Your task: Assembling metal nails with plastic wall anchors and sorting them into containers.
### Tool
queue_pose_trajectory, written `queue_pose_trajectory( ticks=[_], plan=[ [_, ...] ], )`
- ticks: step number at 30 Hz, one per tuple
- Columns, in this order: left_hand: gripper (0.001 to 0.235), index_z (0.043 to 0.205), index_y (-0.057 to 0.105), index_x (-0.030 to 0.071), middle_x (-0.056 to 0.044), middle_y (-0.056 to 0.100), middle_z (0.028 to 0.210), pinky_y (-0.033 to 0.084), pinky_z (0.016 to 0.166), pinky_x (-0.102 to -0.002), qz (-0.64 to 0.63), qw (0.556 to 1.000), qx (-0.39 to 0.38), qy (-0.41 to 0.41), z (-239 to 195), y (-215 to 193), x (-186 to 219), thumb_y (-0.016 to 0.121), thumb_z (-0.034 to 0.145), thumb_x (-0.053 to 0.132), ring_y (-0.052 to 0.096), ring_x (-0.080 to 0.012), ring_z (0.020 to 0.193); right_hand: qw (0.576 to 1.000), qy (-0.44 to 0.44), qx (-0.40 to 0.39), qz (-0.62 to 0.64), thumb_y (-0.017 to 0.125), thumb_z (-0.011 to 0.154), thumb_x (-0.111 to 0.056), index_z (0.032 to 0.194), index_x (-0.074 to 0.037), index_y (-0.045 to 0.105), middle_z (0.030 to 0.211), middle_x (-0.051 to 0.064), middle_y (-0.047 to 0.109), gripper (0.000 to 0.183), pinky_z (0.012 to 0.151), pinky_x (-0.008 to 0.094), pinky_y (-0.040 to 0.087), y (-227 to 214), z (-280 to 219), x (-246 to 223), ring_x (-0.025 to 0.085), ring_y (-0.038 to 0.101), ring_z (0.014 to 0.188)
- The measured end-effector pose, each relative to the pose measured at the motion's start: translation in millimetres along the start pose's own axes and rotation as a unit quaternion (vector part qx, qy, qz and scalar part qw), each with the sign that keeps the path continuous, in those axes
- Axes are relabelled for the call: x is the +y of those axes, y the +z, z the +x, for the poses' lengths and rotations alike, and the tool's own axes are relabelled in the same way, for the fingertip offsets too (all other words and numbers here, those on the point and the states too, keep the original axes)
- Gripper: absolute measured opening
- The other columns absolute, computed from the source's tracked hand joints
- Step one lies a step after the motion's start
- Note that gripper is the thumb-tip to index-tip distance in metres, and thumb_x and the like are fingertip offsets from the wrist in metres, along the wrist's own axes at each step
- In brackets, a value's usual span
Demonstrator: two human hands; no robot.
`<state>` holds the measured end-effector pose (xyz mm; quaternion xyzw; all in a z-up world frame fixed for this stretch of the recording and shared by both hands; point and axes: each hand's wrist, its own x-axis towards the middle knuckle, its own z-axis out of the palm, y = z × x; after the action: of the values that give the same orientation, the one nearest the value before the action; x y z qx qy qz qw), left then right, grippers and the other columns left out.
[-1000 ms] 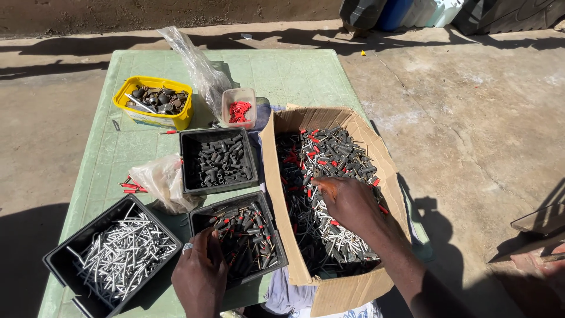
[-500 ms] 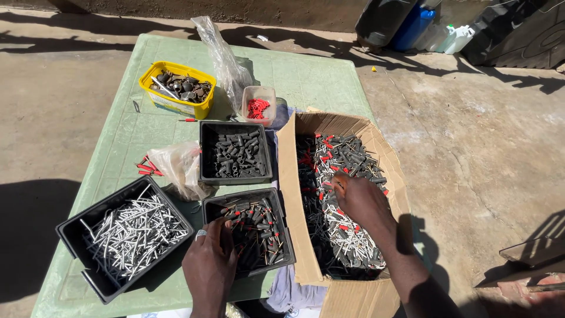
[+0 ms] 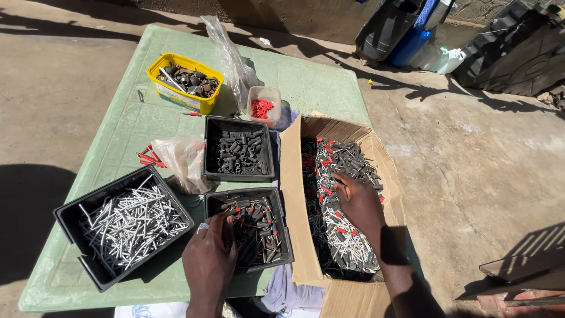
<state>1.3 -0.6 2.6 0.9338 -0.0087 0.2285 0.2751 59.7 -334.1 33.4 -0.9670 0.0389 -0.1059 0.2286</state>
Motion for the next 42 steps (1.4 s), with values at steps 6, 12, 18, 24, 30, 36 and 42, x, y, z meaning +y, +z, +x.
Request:
queue_pose_trajectory(
  ticks=[6, 12, 18, 24, 30, 36, 42],
  plan=[
    [0.016, 0.112, 0.069, 0.024, -0.003, 0.07, 0.084, 0.049, 0.057, -0.043, 0.005, 1.0, -0.008, -0.008, -1, 1, -1, 0.062, 0.098, 0.029, 0.066, -0.031, 0.072, 0.999, -0.025, -0.046, -0.008, 0.063, 0.09, -0.018, 0.115, -0.025, 0.074, 0.093, 0.004, 0.082, 0.028, 0.07, 0.039, 0.056, 15, 1, 14, 0.024, 0.077, 0.081],
    [0.017, 0.113, 0.068, 0.024, -0.003, 0.071, 0.086, 0.05, 0.058, -0.043, 0.005, 1.0, -0.018, -0.012, -1, 1, -2, 0.062, 0.098, 0.029, 0.067, -0.0315, 0.074, 0.995, -0.06, -0.072, 0.041, 0.057, 0.083, -0.012, 0.086, -0.017, 0.077, 0.081, -0.008, 0.08, 0.021, 0.067, 0.03, 0.05, 8, -2, 6, 0.012, 0.066, 0.063],
    [0.017, 0.113, 0.068, 0.025, -0.003, 0.07, 0.086, 0.05, 0.058, -0.044, 0.007, 0.999, -0.029, -0.023, 0, 1, -1, 0.062, 0.098, 0.03, 0.067, -0.0319, 0.074, 0.998, 0.019, -0.049, 0.031, 0.063, 0.092, -0.028, 0.099, -0.024, 0.08, 0.054, -0.001, 0.054, 0.019, 0.056, 0.031, 0.038, 8, 15, -3, 0.014, 0.043, 0.05],
    [0.015, 0.11, 0.067, 0.022, -0.002, 0.069, 0.086, 0.049, 0.058, -0.045, -0.003, 1.0, -0.022, -0.02, 0, 0, 0, 0.06, 0.099, 0.029, 0.066, -0.0321, 0.075, 0.989, 0.069, -0.12, -0.045, 0.066, 0.091, -0.026, 0.083, -0.028, 0.08, 0.074, -0.004, 0.075, 0.016, 0.058, 0.034, 0.042, 14, 39, -23, 0.016, 0.062, 0.062],
    [0.017, 0.111, 0.069, 0.024, -0.007, 0.068, 0.071, 0.049, 0.053, -0.042, 0.007, 1.0, -0.02, -0.021, 0, 1, 0, 0.061, 0.1, 0.034, 0.066, -0.0296, 0.066, 0.978, 0.113, -0.174, -0.026, 0.082, 0.081, -0.031, 0.073, -0.022, 0.074, 0.07, -0.008, 0.075, 0.015, 0.059, 0.031, 0.041, 35, 55, -11, 0.008, 0.061, 0.06],
    [0.022, 0.111, 0.069, 0.021, -0.005, 0.071, 0.084, 0.051, 0.057, -0.043, -0.015, 0.999, -0.035, -0.039, 1, -1, 2, 0.056, 0.102, 0.036, 0.068, -0.0313, 0.072, 0.932, 0.186, -0.201, 0.237, 0.085, 0.074, 0.002, 0.085, 0.0, 0.074, 0.078, 0.011, 0.075, 0.015, 0.07, 0.029, 0.055, 65, 68, 37, 0.017, 0.068, 0.069],
    [0.032, 0.118, 0.065, 0.02, -0.007, 0.073, 0.087, 0.054, 0.065, -0.045, 0.002, 0.997, -0.071, -0.021, -1, 1, -3, 0.07, 0.087, 0.024, 0.069, -0.0332, 0.081, 0.947, 0.17, -0.179, 0.205, 0.081, 0.077, 0.0, 0.082, -0.008, 0.072, 0.073, 0.004, 0.068, 0.013, 0.06, 0.027, 0.044, 48, 56, 6, 0.013, 0.06, 0.064]
  ],
)
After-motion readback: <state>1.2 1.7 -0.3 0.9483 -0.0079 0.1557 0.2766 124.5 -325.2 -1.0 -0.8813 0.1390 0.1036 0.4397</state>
